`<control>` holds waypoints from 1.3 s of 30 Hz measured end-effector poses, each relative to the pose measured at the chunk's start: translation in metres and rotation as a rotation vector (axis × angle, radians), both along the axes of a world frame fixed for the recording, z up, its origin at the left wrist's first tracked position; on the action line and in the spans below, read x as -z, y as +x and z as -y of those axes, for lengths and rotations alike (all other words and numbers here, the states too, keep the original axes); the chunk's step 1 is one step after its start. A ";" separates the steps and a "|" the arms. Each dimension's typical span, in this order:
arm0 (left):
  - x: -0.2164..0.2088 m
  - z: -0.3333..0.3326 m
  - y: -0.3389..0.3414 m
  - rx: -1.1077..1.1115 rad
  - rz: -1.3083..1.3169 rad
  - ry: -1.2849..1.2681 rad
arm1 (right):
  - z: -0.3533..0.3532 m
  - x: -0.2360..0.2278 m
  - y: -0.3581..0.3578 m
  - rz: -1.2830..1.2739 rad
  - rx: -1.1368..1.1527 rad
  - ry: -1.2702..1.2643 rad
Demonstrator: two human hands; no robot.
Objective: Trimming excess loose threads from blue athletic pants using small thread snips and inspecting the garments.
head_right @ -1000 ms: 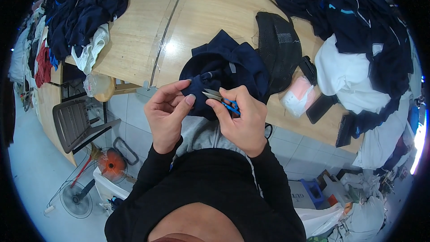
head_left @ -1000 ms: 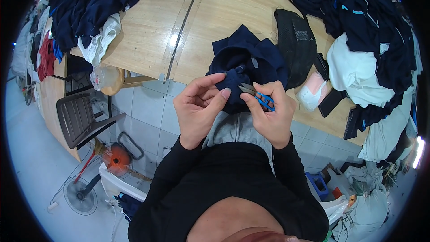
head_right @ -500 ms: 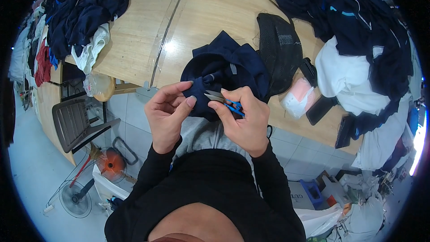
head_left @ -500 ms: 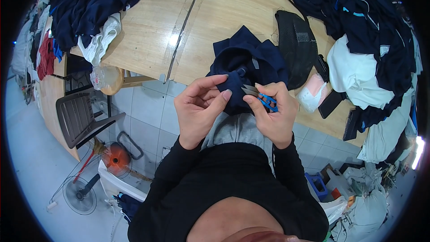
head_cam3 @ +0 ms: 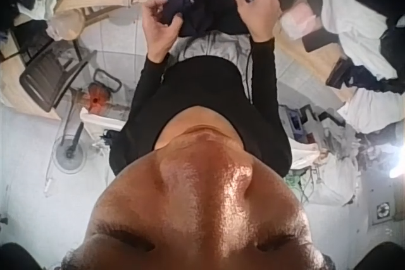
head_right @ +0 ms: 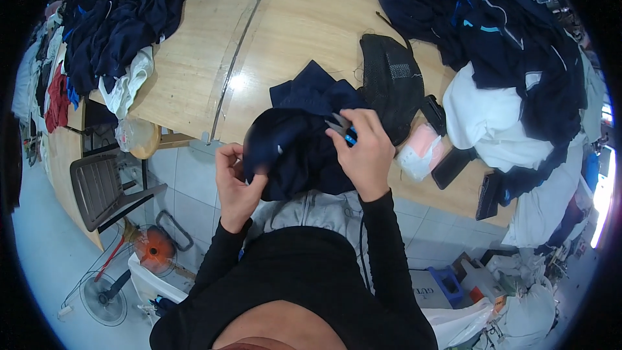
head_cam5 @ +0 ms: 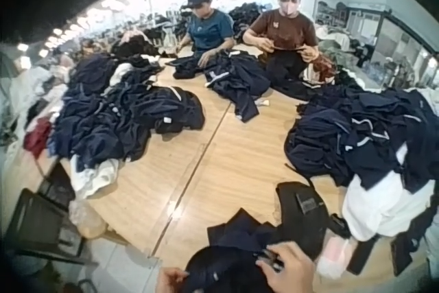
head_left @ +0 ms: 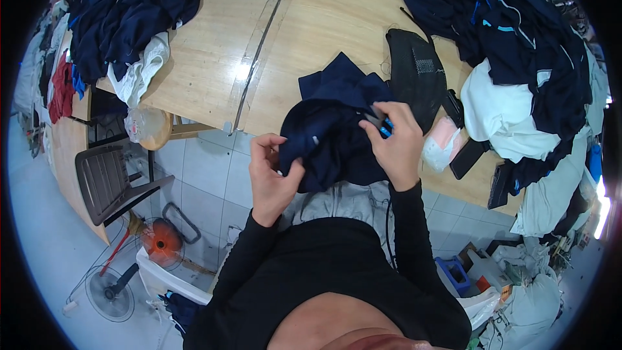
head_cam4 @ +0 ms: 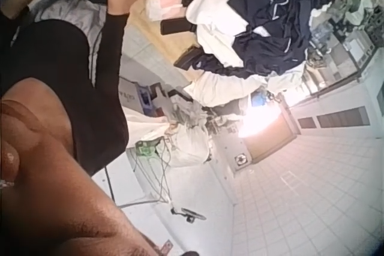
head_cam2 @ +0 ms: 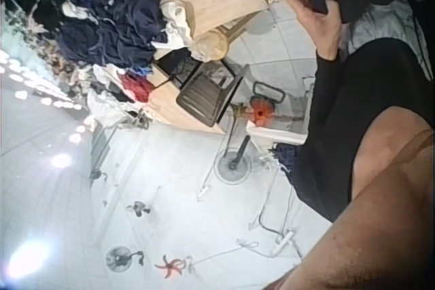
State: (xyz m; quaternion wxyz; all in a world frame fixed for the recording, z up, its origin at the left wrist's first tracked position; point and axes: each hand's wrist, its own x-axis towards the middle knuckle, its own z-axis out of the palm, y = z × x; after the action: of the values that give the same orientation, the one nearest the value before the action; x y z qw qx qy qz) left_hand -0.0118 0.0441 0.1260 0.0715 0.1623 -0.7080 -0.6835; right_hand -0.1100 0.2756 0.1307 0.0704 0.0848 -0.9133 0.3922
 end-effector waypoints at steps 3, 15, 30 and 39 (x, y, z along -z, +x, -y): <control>0.007 0.028 -0.013 -0.155 -0.080 -0.302 | -0.015 0.007 -0.010 -0.084 0.067 0.056; -0.169 0.093 -0.123 -0.682 -1.061 -0.838 | -0.011 -0.166 -0.089 -0.882 0.254 -0.441; 0.030 0.086 0.024 -0.143 0.079 -0.857 | -0.031 0.039 0.058 0.147 0.082 -0.295; 0.045 -0.011 -0.075 0.216 -0.261 -0.790 | -0.013 0.028 0.027 0.126 0.042 -0.334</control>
State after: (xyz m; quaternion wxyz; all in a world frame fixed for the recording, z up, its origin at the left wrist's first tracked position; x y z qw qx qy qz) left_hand -0.0865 0.0551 0.0811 0.1452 -0.0406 -0.9133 -0.3784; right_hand -0.0834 0.2885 0.1025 0.0345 0.0281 -0.8395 0.5416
